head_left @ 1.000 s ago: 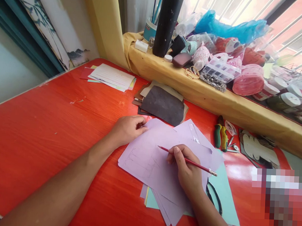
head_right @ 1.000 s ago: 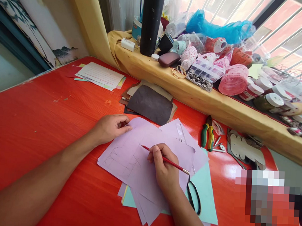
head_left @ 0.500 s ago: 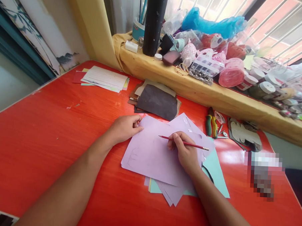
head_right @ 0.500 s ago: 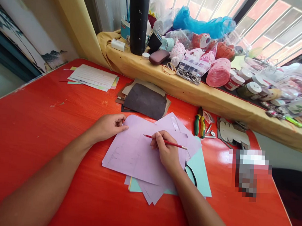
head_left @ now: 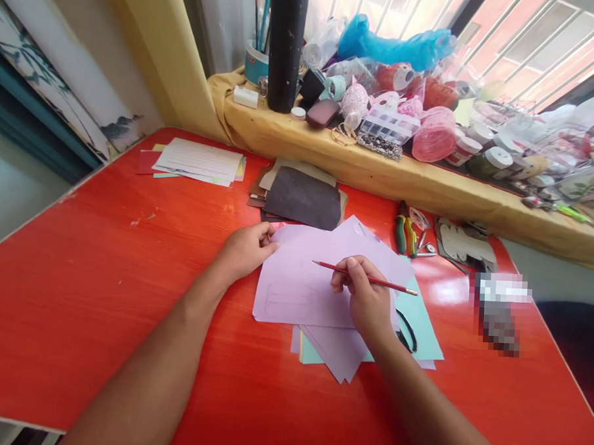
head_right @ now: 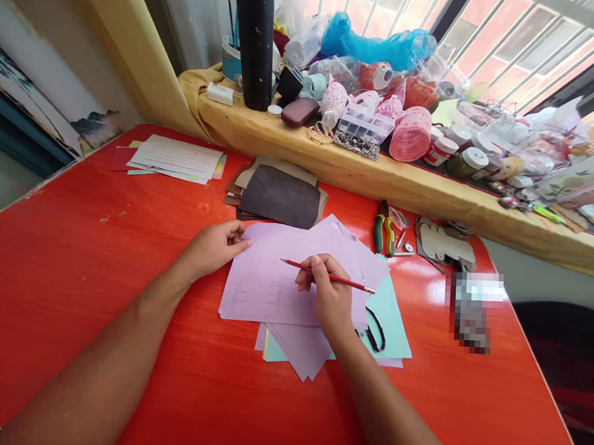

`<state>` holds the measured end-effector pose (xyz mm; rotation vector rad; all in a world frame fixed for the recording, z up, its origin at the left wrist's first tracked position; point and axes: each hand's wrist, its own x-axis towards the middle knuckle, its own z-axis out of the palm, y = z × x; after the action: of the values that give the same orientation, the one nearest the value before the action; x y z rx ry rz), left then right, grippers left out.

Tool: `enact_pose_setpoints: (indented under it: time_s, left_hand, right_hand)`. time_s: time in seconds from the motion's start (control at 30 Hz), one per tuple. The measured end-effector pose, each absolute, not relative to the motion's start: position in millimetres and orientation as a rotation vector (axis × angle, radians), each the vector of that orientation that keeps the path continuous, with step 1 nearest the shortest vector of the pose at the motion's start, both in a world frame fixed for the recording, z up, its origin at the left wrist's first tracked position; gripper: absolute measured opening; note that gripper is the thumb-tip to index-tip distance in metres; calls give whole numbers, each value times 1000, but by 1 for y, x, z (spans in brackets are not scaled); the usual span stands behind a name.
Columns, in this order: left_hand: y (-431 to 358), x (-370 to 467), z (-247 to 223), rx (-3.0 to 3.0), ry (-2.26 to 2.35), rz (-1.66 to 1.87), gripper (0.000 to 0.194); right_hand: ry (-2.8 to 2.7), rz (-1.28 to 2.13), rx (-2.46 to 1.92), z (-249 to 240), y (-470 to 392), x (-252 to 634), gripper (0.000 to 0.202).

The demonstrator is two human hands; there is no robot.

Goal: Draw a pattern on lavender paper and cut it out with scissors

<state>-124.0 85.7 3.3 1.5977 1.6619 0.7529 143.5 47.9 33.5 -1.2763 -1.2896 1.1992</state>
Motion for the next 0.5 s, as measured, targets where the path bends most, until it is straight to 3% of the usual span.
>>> enact_pose_setpoints:
  time_s: [0.23, 0.5]
  left_hand:
    - [78, -123, 13, 1788, 1797, 521, 28]
    - [74, -124, 19, 1844, 1805, 393, 20]
  right_hand:
    - [-1280, 1156, -1320, 18, 41, 149, 37]
    - [-1321, 1092, -1362, 20, 48, 150, 37]
